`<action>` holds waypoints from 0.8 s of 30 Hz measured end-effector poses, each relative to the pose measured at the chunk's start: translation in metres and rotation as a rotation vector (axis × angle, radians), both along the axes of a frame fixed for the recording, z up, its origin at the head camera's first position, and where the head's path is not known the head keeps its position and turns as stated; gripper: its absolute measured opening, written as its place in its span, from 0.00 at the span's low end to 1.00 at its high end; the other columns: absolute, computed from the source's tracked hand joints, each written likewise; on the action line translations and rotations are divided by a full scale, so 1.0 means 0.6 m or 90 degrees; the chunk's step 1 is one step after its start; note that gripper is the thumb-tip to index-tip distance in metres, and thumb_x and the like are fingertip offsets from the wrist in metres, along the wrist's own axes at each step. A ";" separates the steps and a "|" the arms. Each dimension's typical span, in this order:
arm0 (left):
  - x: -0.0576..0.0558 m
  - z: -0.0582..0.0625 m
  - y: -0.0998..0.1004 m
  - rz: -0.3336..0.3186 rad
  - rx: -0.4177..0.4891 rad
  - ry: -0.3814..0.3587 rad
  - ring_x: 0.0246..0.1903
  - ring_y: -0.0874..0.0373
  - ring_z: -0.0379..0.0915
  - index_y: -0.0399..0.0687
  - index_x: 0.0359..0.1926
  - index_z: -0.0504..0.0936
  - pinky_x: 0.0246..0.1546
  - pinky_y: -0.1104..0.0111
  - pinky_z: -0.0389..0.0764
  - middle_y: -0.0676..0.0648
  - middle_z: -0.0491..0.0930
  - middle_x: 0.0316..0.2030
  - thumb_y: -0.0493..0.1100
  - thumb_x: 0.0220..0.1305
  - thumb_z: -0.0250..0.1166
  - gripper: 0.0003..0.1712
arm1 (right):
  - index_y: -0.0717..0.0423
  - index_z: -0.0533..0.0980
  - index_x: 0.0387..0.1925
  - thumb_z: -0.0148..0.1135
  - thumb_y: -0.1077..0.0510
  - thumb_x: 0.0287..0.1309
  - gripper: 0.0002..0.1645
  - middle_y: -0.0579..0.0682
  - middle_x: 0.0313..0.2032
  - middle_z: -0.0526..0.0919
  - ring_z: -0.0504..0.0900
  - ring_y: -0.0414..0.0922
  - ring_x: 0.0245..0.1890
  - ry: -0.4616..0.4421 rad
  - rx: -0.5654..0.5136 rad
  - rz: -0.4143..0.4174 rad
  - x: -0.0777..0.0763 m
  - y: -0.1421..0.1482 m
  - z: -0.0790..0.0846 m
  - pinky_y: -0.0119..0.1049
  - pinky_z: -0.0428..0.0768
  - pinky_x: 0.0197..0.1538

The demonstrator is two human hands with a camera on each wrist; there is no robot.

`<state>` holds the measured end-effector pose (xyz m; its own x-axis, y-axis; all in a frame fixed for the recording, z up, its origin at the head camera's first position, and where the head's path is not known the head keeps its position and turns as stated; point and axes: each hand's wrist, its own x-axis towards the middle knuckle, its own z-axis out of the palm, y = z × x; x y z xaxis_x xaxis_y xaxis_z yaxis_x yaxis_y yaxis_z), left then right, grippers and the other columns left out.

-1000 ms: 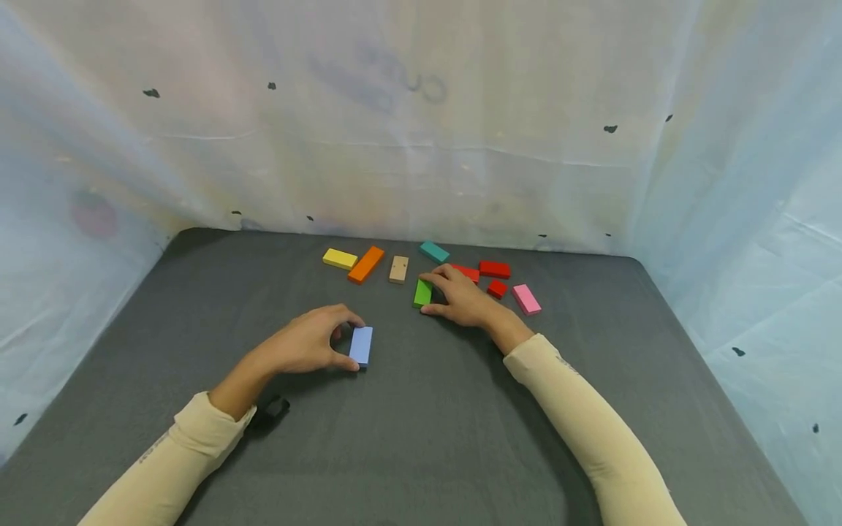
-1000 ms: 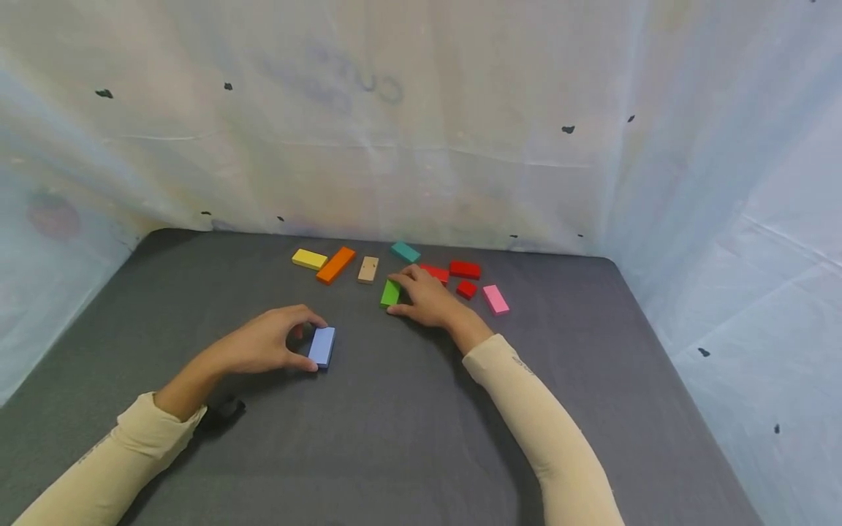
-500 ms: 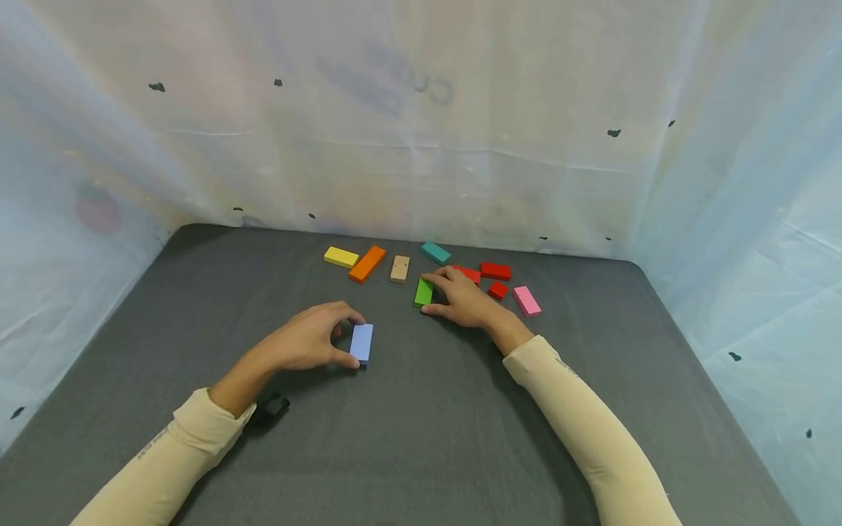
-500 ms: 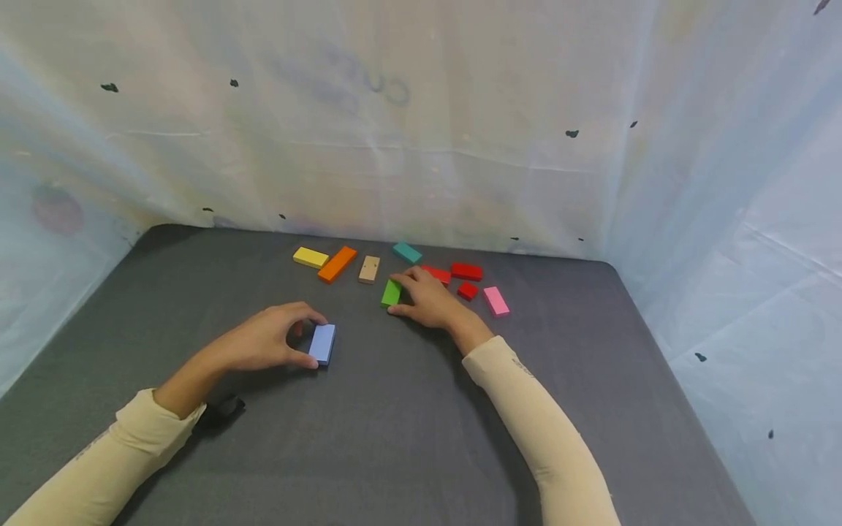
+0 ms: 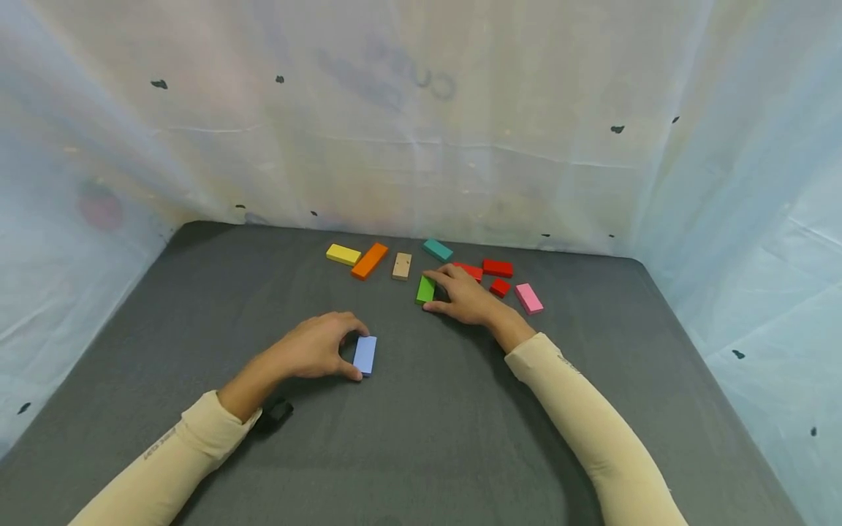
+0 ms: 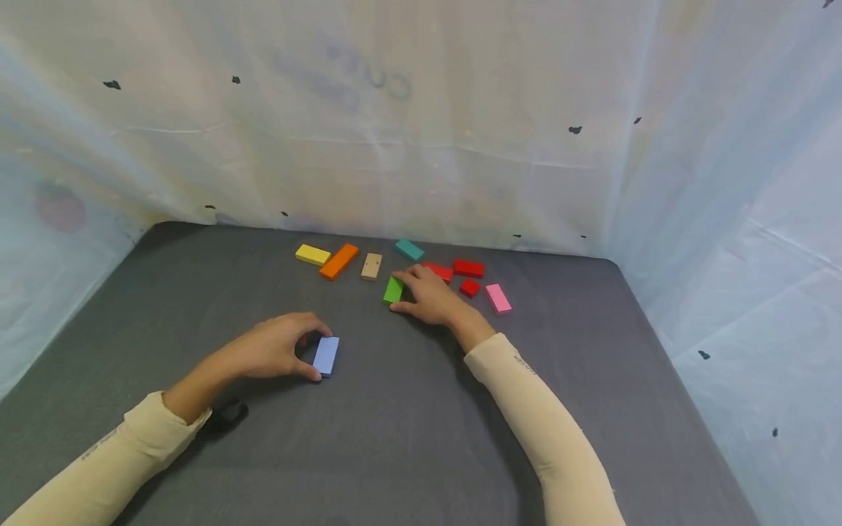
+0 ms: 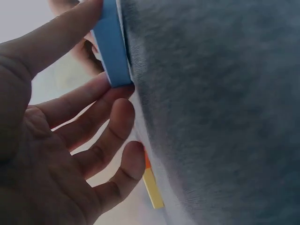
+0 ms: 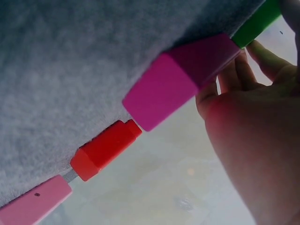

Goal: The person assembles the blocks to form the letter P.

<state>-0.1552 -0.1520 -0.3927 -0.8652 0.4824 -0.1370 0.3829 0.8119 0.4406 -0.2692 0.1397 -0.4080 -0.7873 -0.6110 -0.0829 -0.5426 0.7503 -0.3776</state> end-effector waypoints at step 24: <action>0.030 -0.009 -0.008 0.016 -0.005 0.018 0.46 0.57 0.75 0.52 0.57 0.81 0.50 0.55 0.78 0.49 0.80 0.54 0.56 0.43 0.82 0.39 | 0.48 0.60 0.75 0.63 0.40 0.64 0.44 0.56 0.66 0.68 0.69 0.52 0.65 -0.012 0.002 -0.017 0.005 -0.003 0.003 0.51 0.70 0.69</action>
